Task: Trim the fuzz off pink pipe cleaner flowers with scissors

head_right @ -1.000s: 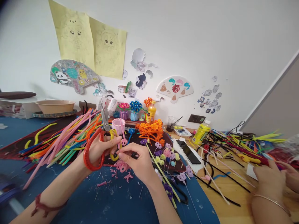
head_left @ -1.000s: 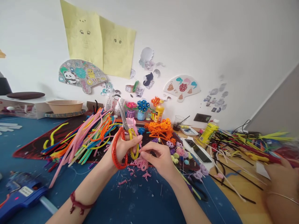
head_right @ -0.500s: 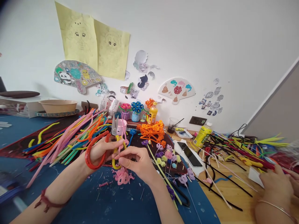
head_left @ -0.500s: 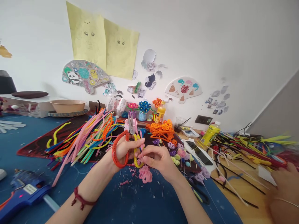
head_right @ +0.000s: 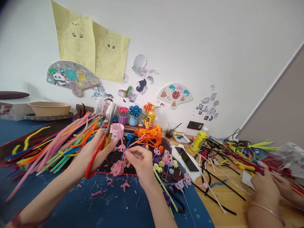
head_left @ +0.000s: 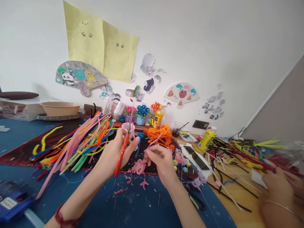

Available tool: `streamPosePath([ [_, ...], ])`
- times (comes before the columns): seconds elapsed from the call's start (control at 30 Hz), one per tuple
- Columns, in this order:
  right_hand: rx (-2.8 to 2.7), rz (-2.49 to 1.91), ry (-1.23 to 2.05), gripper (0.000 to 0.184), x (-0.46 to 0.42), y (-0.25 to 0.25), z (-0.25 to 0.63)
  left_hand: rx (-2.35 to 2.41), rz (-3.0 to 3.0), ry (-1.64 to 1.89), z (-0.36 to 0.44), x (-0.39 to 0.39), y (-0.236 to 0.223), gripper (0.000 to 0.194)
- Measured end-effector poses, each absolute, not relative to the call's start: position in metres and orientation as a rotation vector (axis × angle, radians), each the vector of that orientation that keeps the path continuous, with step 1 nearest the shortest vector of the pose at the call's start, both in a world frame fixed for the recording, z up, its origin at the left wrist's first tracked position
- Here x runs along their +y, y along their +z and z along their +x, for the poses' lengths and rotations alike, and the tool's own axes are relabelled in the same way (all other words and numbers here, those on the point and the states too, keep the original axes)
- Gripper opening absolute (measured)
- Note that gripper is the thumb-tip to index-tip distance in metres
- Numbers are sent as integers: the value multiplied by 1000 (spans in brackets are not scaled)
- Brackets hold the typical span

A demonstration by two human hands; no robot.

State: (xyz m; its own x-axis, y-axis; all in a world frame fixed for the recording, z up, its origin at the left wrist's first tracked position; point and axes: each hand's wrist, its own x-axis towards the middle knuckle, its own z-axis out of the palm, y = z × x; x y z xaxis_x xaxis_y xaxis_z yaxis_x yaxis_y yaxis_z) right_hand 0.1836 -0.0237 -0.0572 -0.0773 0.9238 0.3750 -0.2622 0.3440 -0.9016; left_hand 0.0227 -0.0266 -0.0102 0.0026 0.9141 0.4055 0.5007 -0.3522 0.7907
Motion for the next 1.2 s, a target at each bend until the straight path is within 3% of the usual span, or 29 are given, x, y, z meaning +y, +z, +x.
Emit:
streamPosePath([
  [0.1,-1207,-728,954,15,-19,-55,188,1820,2134,949,24,-30,-7,42],
  [0.2,-1240,-805,830,17,-17,-52,193,1796,2267,775,27,-32,-10,45],
  [0.5,-1343,-906,661,18,-19,-48,194,1739,2432,657,29,-31,-18,39],
  [1.2,-1425,-881,697,19,-18,-49,198,1671,2401,613,31,-28,-21,35],
])
